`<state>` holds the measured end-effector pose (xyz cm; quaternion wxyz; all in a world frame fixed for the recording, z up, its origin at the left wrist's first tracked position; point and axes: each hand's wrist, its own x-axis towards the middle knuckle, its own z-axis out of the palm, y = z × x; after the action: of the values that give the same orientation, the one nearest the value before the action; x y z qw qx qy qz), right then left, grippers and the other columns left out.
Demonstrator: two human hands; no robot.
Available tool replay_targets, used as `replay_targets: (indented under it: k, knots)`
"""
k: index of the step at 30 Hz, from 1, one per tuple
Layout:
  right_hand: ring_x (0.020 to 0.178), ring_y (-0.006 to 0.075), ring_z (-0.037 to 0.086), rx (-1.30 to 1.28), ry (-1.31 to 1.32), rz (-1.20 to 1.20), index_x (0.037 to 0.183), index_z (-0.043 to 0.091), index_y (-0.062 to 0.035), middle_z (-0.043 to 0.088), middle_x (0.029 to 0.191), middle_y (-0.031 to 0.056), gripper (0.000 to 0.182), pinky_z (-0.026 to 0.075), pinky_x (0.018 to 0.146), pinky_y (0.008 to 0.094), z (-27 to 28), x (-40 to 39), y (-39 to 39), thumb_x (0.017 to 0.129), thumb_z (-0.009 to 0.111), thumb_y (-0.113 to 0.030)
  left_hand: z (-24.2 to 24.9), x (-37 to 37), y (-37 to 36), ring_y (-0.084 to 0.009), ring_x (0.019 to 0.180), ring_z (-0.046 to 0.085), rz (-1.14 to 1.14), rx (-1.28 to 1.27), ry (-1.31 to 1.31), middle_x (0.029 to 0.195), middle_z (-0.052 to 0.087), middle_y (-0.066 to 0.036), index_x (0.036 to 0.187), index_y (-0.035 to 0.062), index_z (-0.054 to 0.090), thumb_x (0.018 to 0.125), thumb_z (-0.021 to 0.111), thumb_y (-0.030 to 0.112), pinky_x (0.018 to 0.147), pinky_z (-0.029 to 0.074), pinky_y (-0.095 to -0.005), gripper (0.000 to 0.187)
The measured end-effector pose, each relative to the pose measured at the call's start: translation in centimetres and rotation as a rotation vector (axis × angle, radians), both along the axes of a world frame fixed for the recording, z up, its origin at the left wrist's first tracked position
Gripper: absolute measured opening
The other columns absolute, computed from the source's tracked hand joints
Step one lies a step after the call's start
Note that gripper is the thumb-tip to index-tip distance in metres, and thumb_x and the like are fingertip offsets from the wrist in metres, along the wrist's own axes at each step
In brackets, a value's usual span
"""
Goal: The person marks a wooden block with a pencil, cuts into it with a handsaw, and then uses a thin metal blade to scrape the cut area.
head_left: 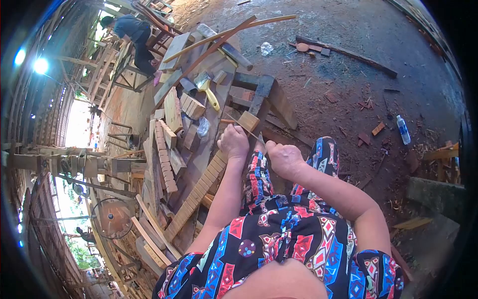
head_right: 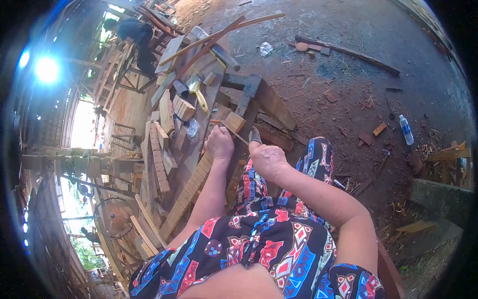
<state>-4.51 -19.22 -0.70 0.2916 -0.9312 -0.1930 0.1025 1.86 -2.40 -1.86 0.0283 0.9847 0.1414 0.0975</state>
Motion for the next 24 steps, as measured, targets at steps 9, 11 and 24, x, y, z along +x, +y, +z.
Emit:
replay_targets:
  k: [9,11,24]
  knots:
    - [0.078,0.0355,0.068,0.028,0.066,0.000,0.095,0.049,0.0026,0.066,0.080,0.0227,0.017,0.054,0.067,0.0443,0.3,1.9,0.8,0.080,0.050,-0.006,0.0,0.0,0.0,-0.0338,0.085,0.063,-0.004,0.013,-0.002,0.089,0.066,-0.016,0.088,0.0042,0.060,0.089,0.038,0.026,0.077,0.043,-0.0488,0.030]
    - [0.079,0.0356,0.068,0.032,0.061,-0.007,0.094,0.050,0.0020,0.066,0.080,0.0230,0.016,0.054,0.068,0.0448,0.2,2.5,1.4,0.080,0.051,-0.006,-0.1,0.0,0.1,-0.0337,0.084,0.063,-0.009,0.025,-0.001,0.088,0.066,-0.015,0.087,0.0045,0.059,0.089,0.039,0.025,0.076,0.043,-0.0486,0.029]
    - [0.078,0.0345,0.068,0.026,0.030,-0.030,0.091,0.050,0.0016,0.066,0.080,0.0225,0.013,0.054,0.066,0.0439,0.1,1.2,0.6,0.080,0.051,-0.006,-0.6,0.1,0.2,-0.0333,0.083,0.063,-0.006,0.041,-0.033,0.085,0.065,-0.015,0.087,0.0047,0.059,0.088,0.041,0.025,0.075,0.043,-0.0489,0.028]
